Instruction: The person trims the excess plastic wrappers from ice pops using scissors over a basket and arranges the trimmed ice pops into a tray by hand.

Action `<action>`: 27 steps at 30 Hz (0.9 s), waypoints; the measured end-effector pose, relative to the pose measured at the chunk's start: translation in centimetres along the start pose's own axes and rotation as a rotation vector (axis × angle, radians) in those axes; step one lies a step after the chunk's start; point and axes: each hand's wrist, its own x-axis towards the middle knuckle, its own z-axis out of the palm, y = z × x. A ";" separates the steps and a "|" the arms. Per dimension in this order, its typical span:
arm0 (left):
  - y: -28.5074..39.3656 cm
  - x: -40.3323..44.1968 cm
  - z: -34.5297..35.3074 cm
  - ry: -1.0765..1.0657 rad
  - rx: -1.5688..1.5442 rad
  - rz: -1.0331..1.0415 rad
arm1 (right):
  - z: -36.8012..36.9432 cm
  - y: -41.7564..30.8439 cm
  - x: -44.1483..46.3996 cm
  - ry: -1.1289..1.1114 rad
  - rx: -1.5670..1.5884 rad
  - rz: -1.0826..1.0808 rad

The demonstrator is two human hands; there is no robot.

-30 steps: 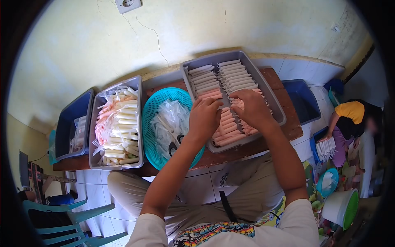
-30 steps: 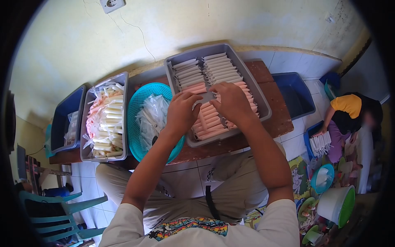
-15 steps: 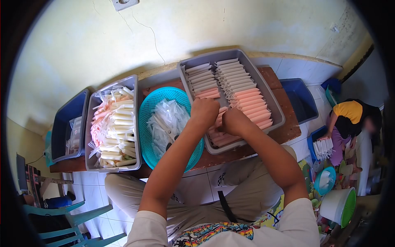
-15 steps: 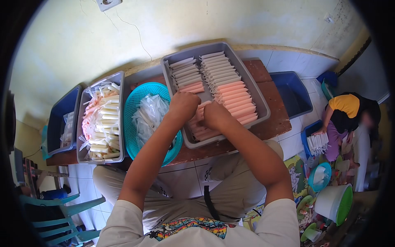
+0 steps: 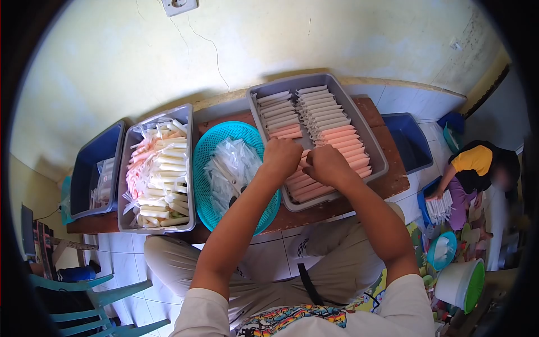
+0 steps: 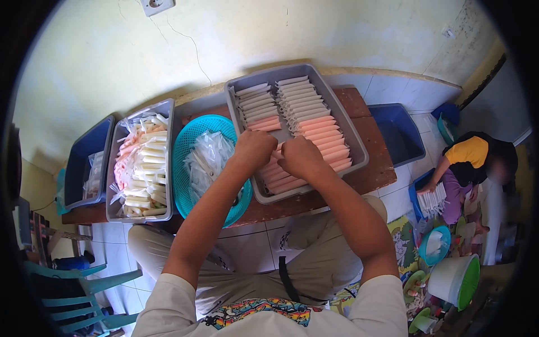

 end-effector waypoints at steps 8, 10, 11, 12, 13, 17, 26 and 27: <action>-1.5 -2.3 -2.5 0.300 -0.255 0.075 | -5.1 0.0 -1.2 0.148 0.189 0.009; -2.7 -3.5 -4.3 0.507 -0.238 0.115 | -5.8 -0.3 -1.3 0.296 0.171 -0.235; -3.3 -4.2 -5.2 0.505 -0.233 0.110 | -6.0 -0.8 -1.4 0.295 0.175 -0.241; -3.8 -5.2 -6.2 0.539 -0.214 0.108 | -6.1 -1.6 -1.5 0.386 0.184 -0.331; -4.4 -6.0 -7.1 0.576 -0.194 0.106 | -6.2 -2.3 -1.5 0.479 0.192 -0.421; -6.4 -9.4 -8.9 0.565 -0.156 0.059 | -6.5 -4.9 -1.1 0.475 0.202 -0.498; -7.9 -15.2 -9.0 0.423 -0.490 0.015 | -3.8 -9.2 0.4 0.487 0.221 -0.722; -8.2 -15.7 -8.9 0.425 -0.489 0.005 | -3.7 -9.8 0.2 0.492 0.201 -0.720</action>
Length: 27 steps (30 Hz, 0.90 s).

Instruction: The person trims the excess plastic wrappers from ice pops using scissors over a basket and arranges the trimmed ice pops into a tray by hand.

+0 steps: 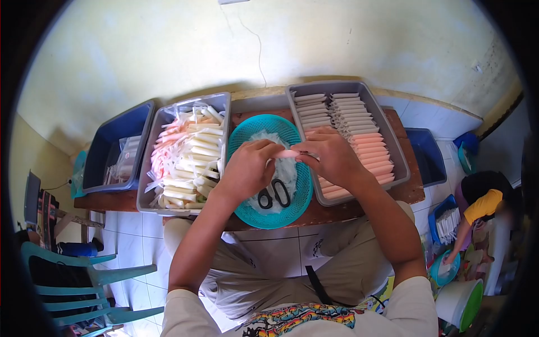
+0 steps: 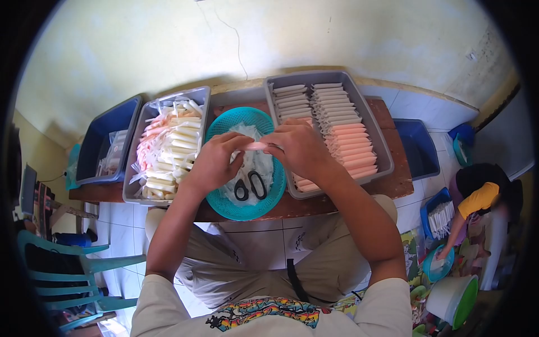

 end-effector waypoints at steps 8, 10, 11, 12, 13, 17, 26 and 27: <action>-1.4 -3.1 -1.9 -0.004 -0.085 -0.102 | 1.7 -1.6 2.7 -0.142 0.004 0.010; -1.9 -4.0 -2.5 0.023 -0.073 -0.112 | 2.3 -1.8 3.0 -0.128 0.034 0.017; -2.2 -4.4 -2.7 0.026 -0.070 -0.117 | 2.5 -1.8 3.1 -0.131 0.037 0.012; -2.5 -4.9 -2.9 0.024 -0.076 -0.120 | 2.6 -1.6 3.1 -0.148 0.049 0.006; -2.7 -5.4 -3.0 0.021 -0.081 -0.125 | 2.8 -1.5 3.1 -0.167 0.063 0.000; -2.9 -6.2 -3.3 0.001 -0.095 -0.168 | 3.5 -1.0 3.1 -0.186 0.148 0.039; -4.3 -6.0 -2.5 0.008 -0.093 -0.164 | 3.0 1.1 2.8 -0.135 0.144 0.078; -4.4 -5.9 -2.4 0.036 -0.112 -0.165 | 3.0 1.3 2.8 -0.121 0.172 0.102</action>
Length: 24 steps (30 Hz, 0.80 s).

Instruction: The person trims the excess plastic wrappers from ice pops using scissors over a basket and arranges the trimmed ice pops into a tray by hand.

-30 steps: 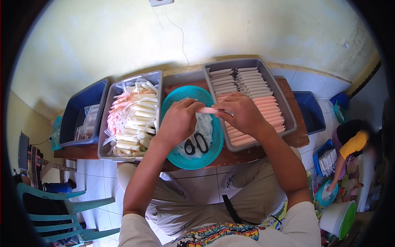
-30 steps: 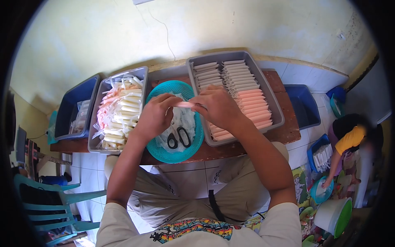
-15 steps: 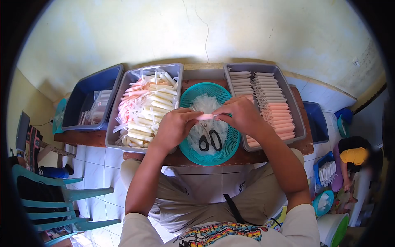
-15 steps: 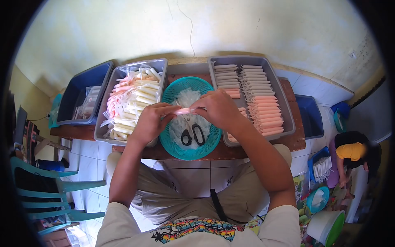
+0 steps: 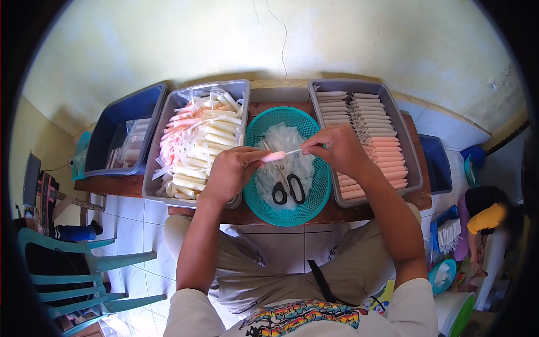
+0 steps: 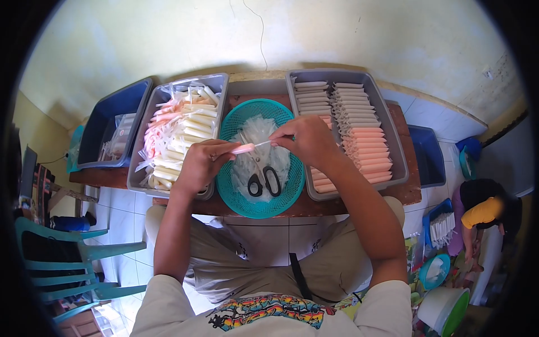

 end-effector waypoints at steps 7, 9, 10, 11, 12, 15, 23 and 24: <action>0.4 0.9 0.2 0.065 0.004 -0.020 | -0.2 0.2 -0.2 0.099 0.090 0.220; -0.1 0.5 0.8 0.101 0.029 0.007 | -0.6 -0.3 -0.2 0.085 0.019 0.194; -0.3 0.2 1.1 0.135 0.054 0.037 | -0.7 -0.6 -0.2 0.075 -0.053 0.167; -0.5 0.0 1.4 0.134 0.056 0.034 | -0.5 -0.6 -0.2 0.074 -0.049 0.167; -0.5 -0.2 1.6 0.143 0.064 0.037 | -0.4 -0.5 -0.2 0.086 -0.056 0.145; 0.0 -0.5 1.4 0.138 0.057 0.026 | 0.2 0.1 -0.2 0.139 -0.037 0.089; 0.1 -1.1 1.2 0.204 0.024 0.023 | 0.5 -1.0 0.3 0.230 0.023 0.088; -0.1 -1.2 1.2 0.218 0.021 0.023 | 0.5 -1.1 0.3 0.256 0.012 0.090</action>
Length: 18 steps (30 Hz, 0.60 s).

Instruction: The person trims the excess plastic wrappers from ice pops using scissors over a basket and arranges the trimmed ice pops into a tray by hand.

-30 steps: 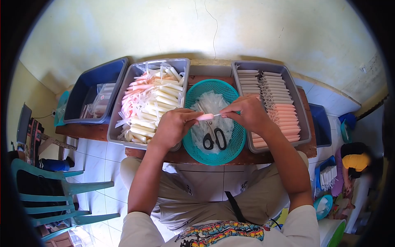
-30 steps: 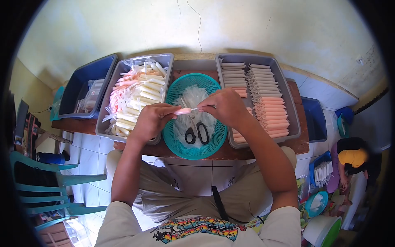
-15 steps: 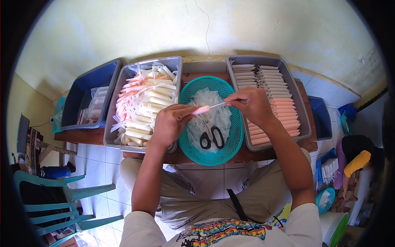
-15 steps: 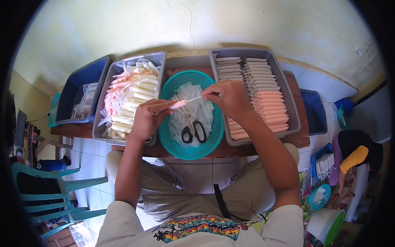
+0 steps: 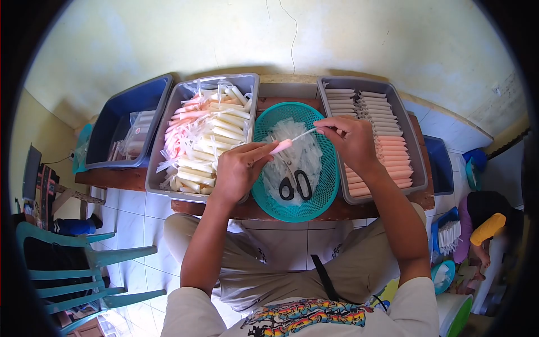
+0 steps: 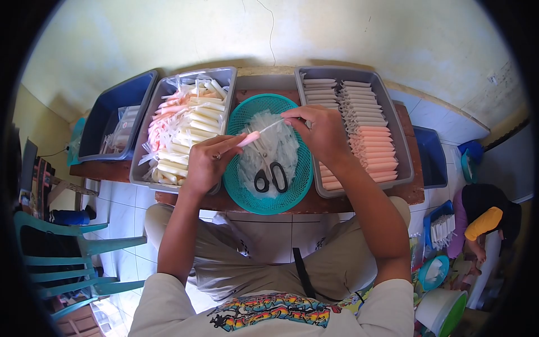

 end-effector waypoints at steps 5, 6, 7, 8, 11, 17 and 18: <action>0.0 0.0 -0.6 0.044 -0.011 -0.016 | 0.5 -0.1 -0.4 0.078 0.030 0.061; 0.0 -0.1 -0.8 0.037 -0.027 -0.050 | 0.6 -0.1 -0.6 0.040 0.013 0.067; 0.1 -0.1 -0.9 0.029 -0.044 -0.085 | 0.9 -0.1 -0.9 0.001 -0.005 0.074; 0.2 -0.1 -0.9 0.030 -0.044 -0.086 | 1.3 -0.1 -1.3 0.001 -0.005 0.074; 0.1 0.0 -0.7 0.068 0.032 -0.112 | 3.0 -0.1 -2.5 -0.184 0.062 0.150; -0.3 -0.1 0.0 0.159 0.129 -0.109 | 6.6 -0.8 -5.6 -0.457 -0.090 0.150; -0.4 -0.1 0.1 0.160 0.149 -0.109 | 7.2 -0.9 -5.9 -0.523 -0.114 0.183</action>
